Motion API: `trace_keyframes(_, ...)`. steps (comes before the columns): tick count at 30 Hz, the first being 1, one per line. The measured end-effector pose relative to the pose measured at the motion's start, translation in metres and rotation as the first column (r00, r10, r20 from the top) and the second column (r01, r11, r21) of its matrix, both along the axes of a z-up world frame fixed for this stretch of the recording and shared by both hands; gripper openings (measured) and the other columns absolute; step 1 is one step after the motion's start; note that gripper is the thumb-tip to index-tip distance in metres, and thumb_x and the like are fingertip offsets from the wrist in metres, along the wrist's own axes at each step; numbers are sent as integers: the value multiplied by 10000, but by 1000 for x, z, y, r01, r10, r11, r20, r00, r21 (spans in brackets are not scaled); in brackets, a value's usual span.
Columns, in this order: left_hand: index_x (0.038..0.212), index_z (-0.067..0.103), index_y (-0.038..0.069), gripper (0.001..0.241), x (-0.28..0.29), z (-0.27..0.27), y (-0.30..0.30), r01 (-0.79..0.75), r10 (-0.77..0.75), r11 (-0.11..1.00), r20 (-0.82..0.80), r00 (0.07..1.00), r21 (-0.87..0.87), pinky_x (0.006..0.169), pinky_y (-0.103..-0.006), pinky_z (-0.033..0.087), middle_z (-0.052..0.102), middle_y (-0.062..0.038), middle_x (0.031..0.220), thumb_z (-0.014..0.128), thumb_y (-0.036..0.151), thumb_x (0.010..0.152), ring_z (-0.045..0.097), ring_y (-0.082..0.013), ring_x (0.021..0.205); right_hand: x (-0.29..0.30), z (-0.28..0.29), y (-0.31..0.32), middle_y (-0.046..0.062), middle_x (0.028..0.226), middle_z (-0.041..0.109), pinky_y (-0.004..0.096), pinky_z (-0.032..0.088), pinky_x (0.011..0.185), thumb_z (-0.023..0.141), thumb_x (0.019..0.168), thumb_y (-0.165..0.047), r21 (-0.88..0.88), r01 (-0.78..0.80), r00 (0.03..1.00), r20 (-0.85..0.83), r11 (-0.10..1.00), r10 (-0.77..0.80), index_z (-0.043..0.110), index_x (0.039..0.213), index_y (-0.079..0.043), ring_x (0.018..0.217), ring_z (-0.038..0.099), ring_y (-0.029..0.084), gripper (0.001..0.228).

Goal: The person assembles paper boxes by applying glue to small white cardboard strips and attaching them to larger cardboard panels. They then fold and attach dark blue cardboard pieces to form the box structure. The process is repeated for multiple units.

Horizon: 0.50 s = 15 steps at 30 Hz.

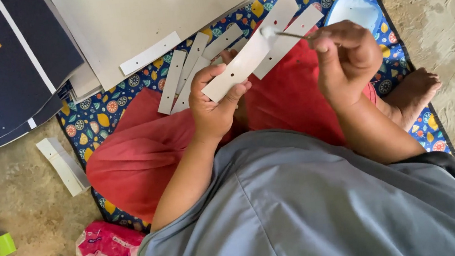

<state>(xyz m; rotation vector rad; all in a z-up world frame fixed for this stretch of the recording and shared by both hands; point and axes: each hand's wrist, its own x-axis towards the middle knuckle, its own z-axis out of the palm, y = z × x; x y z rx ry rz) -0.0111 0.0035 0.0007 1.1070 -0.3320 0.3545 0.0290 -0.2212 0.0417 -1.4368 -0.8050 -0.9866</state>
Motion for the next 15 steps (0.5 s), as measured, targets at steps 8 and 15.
trace_keyframes(8,1231,541,-29,431,-1,1,-2,14,-15,1000,-53,998,-15,808,-467,693,757,-245,975,803,22,893,776,-277,904,-32,2,22,221,794,697,395,532,571,744,986,-26,-79,8,999,-38,997,-11,674,902,74,648,664,321,148)
trace_keyframes(15,1250,524,-13,455,-4,5,1,18,-23,998,-84,996,-56,812,-491,694,754,-260,978,798,-2,887,776,-295,912,-28,4,12,236,753,699,430,528,543,773,980,-30,-174,71,995,80,982,-58,695,881,86,613,670,373,171)
